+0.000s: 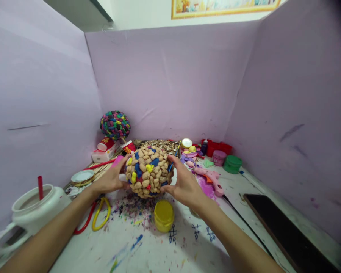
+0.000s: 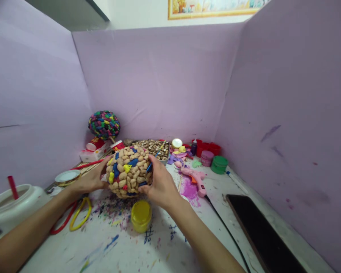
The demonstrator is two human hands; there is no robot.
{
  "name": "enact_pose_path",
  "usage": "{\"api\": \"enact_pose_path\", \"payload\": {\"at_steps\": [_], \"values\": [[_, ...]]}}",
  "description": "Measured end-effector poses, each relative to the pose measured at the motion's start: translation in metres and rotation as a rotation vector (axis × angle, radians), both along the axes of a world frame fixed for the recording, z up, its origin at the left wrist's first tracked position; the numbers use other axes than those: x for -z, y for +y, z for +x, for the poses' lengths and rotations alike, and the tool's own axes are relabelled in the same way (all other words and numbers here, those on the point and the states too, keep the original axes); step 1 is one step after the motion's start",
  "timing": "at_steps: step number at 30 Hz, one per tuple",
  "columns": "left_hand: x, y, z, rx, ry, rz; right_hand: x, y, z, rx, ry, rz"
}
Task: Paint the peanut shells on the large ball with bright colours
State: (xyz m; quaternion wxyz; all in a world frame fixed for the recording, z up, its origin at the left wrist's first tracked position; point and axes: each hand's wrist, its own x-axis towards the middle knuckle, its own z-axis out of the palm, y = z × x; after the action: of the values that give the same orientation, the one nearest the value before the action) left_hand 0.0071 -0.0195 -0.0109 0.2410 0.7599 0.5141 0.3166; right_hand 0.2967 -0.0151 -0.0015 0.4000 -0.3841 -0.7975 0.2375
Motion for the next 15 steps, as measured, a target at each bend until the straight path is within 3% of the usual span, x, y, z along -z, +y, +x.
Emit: {"api": "enact_pose_path", "payload": {"at_steps": [6, 15], "values": [[0.002, -0.002, 0.005, 0.001, 0.081, 0.144, 0.009, 0.006, 0.001, -0.044, -0.010, 0.133], [0.008, -0.001, -0.005, 0.011, 0.211, 0.193, 0.017, 0.011, 0.002, -0.042, -0.054, 0.104]]}}
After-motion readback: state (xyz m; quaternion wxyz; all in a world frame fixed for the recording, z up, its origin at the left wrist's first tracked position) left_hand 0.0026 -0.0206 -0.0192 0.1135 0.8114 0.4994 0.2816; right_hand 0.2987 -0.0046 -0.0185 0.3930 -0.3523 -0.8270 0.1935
